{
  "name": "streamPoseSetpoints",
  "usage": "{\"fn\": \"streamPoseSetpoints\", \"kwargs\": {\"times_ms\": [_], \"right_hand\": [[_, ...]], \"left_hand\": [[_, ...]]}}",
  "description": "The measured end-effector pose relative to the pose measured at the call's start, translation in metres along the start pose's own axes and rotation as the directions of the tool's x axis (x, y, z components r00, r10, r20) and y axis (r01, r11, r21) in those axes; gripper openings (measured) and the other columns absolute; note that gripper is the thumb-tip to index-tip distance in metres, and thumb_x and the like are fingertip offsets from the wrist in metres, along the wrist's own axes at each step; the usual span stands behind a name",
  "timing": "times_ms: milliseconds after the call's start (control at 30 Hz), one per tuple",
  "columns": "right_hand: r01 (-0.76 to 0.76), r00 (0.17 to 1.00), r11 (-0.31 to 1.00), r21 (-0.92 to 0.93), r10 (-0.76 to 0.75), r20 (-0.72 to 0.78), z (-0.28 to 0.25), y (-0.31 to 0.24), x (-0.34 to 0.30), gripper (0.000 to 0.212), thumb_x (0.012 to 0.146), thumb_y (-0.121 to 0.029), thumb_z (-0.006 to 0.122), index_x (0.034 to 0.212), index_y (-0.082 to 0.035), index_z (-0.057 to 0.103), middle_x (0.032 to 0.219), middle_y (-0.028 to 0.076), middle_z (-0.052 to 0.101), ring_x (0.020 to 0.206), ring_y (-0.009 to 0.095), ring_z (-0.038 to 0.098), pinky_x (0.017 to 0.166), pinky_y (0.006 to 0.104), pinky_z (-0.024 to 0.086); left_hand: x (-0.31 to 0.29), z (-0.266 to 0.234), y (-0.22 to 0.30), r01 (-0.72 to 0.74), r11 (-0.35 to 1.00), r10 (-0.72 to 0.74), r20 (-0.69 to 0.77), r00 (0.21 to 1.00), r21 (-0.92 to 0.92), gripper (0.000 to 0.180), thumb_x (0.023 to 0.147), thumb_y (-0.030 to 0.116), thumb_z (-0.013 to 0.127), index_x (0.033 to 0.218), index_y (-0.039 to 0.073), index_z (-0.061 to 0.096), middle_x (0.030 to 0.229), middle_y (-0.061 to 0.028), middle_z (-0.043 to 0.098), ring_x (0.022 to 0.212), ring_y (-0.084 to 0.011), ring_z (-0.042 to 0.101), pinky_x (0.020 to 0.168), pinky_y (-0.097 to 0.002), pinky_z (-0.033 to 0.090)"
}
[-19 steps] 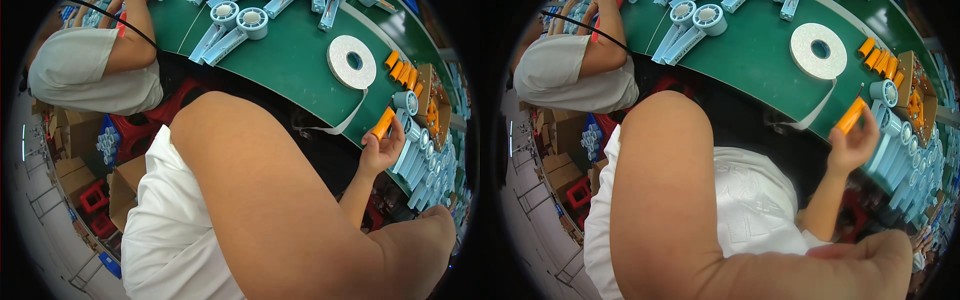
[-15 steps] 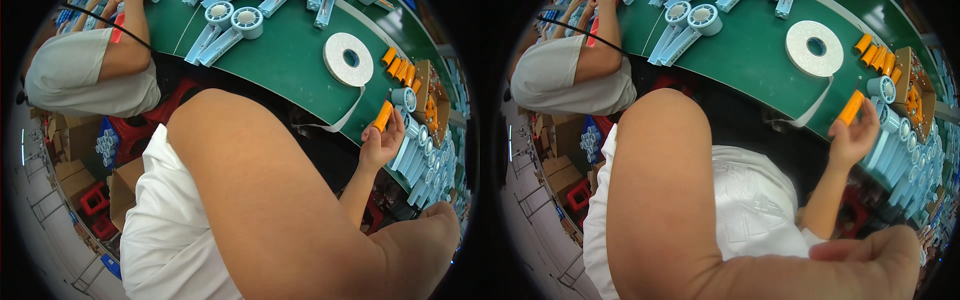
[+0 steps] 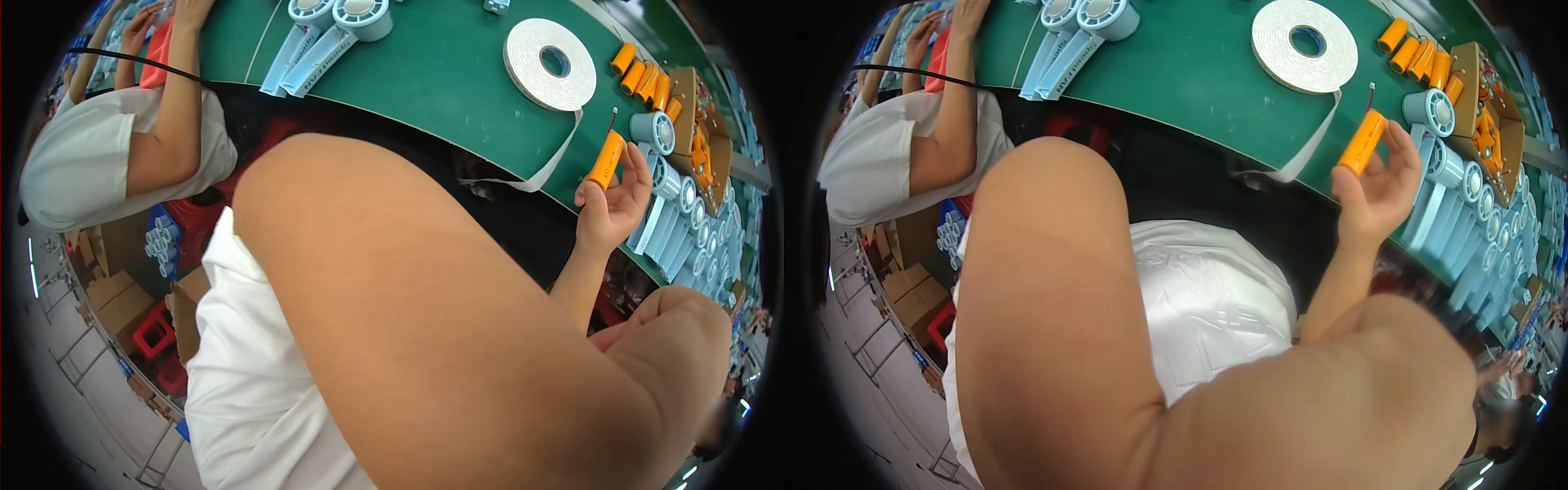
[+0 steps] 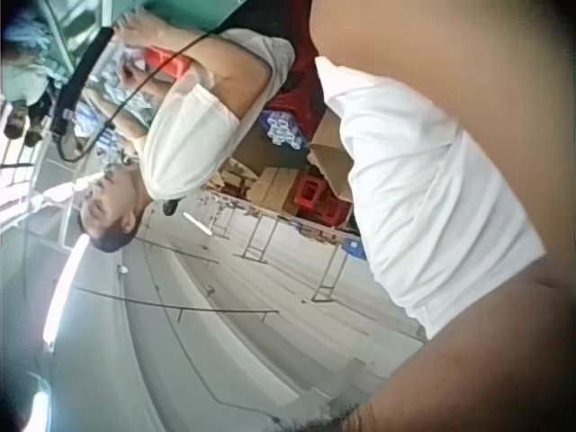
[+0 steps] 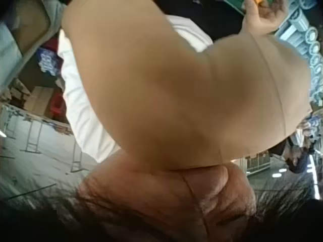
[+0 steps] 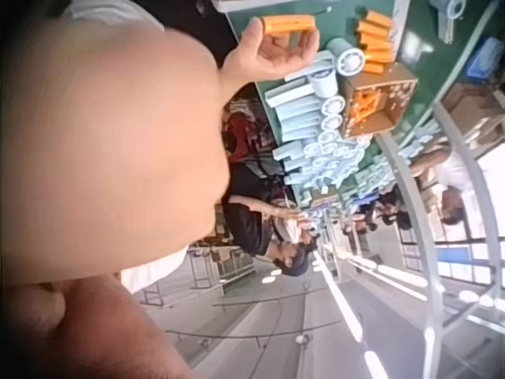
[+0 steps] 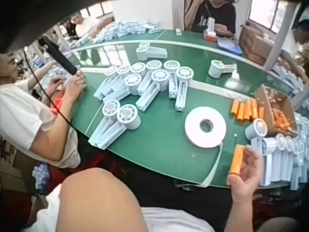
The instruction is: Assembling components of small electronic fans on a factory production line.
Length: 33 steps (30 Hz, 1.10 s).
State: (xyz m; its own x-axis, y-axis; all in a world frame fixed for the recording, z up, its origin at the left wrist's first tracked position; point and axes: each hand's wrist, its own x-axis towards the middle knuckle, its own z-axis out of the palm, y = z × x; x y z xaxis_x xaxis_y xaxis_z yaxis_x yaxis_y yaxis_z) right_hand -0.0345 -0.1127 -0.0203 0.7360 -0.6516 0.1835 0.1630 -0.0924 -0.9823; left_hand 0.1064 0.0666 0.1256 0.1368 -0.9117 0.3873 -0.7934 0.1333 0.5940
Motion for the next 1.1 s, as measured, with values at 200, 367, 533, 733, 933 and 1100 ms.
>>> {"fn": "streamPoseSetpoints", "kwargs": {"times_ms": [200,367,533,733,933,1100], "right_hand": [[0.079,0.997,0.992,0.096,-0.080,0.013,0.033,0.025,-0.002,0.085,0.082,0.011,0.074,0.161,-0.005,0.047,0.157,0.021,0.055,0.096,0.022,0.065,0.060,0.0219,0.051],[-0.094,0.958,0.832,0.547,0.225,-0.177,0.053,-0.028,-0.023,0.110,0.079,0.000,0.088,0.171,-0.016,0.030,0.155,0.020,0.057,0.125,0.030,0.065,0.098,0.0399,0.057],[0.388,0.894,0.901,0.197,-0.419,0.156,0.034,0.005,-0.023,0.137,0.069,-0.020,0.105,0.176,-0.018,0.018,0.156,0.019,0.057,0.139,0.036,0.060,0.118,0.0486,0.049],[0.425,0.826,0.896,0.130,-0.442,0.349,0.049,-0.013,-0.017,0.118,0.077,-0.023,0.100,0.173,-0.016,0.031,0.151,0.017,0.060,0.137,0.036,0.059,0.117,0.0456,0.047],[0.255,0.863,0.965,-0.054,-0.202,0.462,0.050,-0.028,-0.019,0.063,0.095,-0.017,0.081,0.154,-0.003,0.060,0.135,0.015,0.068,0.121,0.030,0.062,0.108,0.0404,0.049],[0.046,0.961,0.999,-0.027,-0.036,0.275,0.058,-0.035,-0.028,0.038,0.106,-0.013,0.067,0.139,0.006,0.071,0.127,0.016,0.066,0.112,0.026,0.058,0.101,0.0349,0.047]], "left_hand": [[-0.018,0.003,0.000,0.000,1.000,0.000,0.015,1.000,-0.011,0.020,0.095,0.024,0.074,0.091,0.005,0.081,0.079,-0.0109,0.074,0.062,-0.0262,0.063,0.064,-0.0390,0.053],[-0.006,-0.016,-0.007,-0.022,1.000,0.023,-0.023,0.999,0.023,0.022,0.098,0.025,0.074,0.091,0.005,0.080,0.077,-0.0108,0.074,0.061,-0.0263,0.062,0.062,-0.0398,0.052],[-0.064,0.013,-0.048,0.378,0.772,-0.400,0.071,0.914,-0.511,0.009,0.100,0.014,0.078,0.100,0.008,0.071,0.098,-0.0034,0.071,0.068,-0.0139,0.060,0.063,-0.0282,0.049],[-0.081,0.076,-0.032,0.232,-0.096,-0.568,0.245,0.786,-0.968,0.020,0.104,0.005,0.071,0.123,0.006,0.061,0.118,-0.0078,0.067,0.084,-0.0136,0.060,0.074,-0.0271,0.053],[-0.092,0.087,-0.038,0.231,0.292,-0.558,0.031,0.830,-0.928,0.036,0.107,0.007,0.068,0.139,0.001,0.053,0.120,-0.0088,0.064,0.096,-0.0159,0.058,0.086,-0.0290,0.052],[-0.087,0.093,-0.035,0.315,0.509,-0.566,-0.035,0.824,-0.801,0.042,0.107,0.007,0.067,0.146,0.001,0.053,0.122,-0.0109,0.063,0.099,-0.0177,0.059,0.088,-0.0306,0.053]]}}
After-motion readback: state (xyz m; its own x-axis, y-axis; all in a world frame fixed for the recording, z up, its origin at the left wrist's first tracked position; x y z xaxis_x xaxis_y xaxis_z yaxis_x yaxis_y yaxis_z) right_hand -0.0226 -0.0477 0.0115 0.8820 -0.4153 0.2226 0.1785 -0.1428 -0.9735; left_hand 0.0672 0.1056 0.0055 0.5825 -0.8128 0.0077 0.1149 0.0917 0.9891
